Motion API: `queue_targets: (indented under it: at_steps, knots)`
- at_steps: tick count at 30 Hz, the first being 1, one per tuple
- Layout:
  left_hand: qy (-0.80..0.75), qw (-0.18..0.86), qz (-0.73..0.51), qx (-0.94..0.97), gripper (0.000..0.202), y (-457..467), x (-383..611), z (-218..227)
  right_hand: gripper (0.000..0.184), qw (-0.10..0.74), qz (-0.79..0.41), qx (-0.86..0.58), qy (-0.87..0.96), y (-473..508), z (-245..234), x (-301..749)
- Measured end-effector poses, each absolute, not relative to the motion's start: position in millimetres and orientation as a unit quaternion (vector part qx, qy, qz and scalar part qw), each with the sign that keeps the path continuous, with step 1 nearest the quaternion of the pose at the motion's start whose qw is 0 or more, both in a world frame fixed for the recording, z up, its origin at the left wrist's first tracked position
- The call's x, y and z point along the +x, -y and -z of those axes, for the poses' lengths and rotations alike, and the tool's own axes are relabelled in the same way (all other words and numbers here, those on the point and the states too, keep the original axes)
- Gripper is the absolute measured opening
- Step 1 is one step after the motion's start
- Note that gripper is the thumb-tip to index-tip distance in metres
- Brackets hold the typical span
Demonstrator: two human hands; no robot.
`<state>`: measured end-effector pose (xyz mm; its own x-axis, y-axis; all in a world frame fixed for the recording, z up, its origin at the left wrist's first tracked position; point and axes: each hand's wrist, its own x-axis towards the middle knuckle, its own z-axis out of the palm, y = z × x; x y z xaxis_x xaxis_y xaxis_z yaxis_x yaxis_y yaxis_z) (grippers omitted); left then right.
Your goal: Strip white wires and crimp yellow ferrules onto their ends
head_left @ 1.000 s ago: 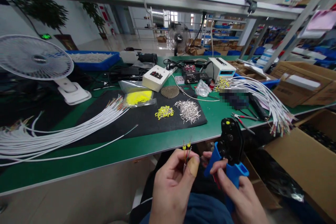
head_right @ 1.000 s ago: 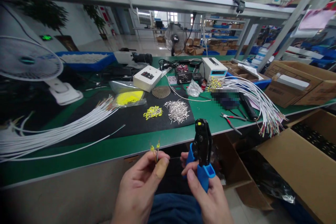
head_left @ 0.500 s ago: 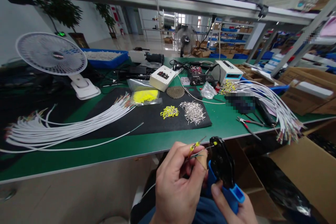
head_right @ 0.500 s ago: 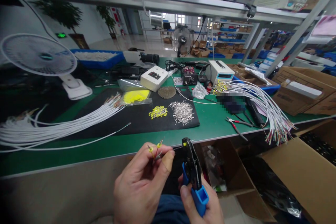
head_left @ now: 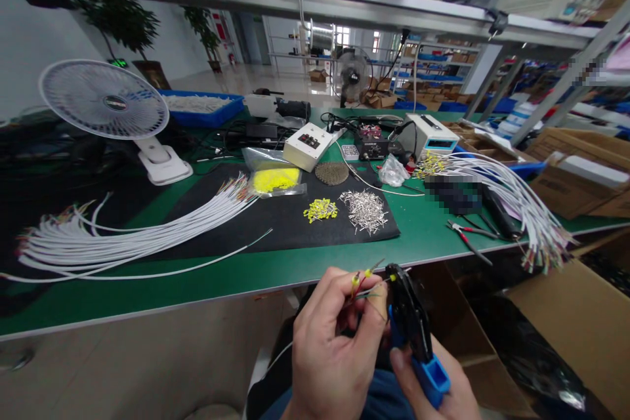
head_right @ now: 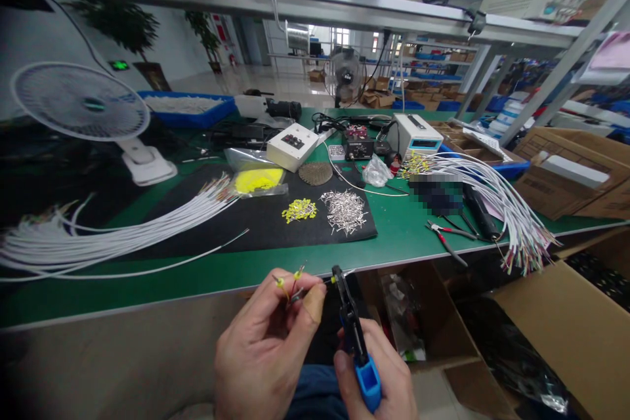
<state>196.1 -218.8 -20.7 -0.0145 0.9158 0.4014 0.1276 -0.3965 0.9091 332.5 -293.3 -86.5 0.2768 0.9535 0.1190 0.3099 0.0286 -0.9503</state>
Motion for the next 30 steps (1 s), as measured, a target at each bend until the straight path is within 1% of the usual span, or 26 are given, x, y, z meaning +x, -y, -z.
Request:
queue_targets:
  at_steps: [2,5,6,8,9,12,14,18,21,26,30]
  knots:
    - [-0.427,0.371,-0.569,0.597,0.007,218,195,20,0.023,0.494,-0.293,-0.635,0.516,294,91,333]
    - [-0.423,0.395,-0.566,0.587,0.008,218,190,19,0.026,0.493,-0.257,-0.67,0.492,297,97,336]
    - [-0.419,0.404,-0.567,0.583,0.008,218,188,20,0.032,0.488,-0.243,-0.681,0.489,298,98,339]
    - [-0.41,0.423,-0.572,0.571,0.008,218,184,22,0.053,0.461,-0.209,-0.687,0.521,297,97,347]
    - [-0.404,0.431,-0.577,0.565,0.007,218,181,23,0.06,0.444,-0.19,-0.676,0.557,296,96,352]
    - [-0.392,0.447,-0.578,0.559,0.006,218,176,27,0.07,0.396,-0.133,-0.597,0.685,291,91,367]
    - [-0.387,0.455,-0.574,0.56,0.008,219,173,29,0.074,0.384,-0.104,-0.57,0.719,287,88,372]
    - [-0.38,0.457,-0.589,0.548,0.007,221,173,34,0.078,0.383,-0.057,-0.581,0.716,282,84,369]
    - [-0.392,0.45,-0.593,0.541,0.006,224,175,37,0.08,0.377,-0.049,-0.584,0.718,281,82,366]
    - [-0.399,0.449,-0.589,0.54,0.006,225,176,35,0.07,0.387,-0.086,-0.573,0.717,279,84,369]
    - [-0.409,0.433,-0.586,0.549,0.006,224,176,30,0.065,0.388,-0.08,-0.556,0.731,279,86,370]
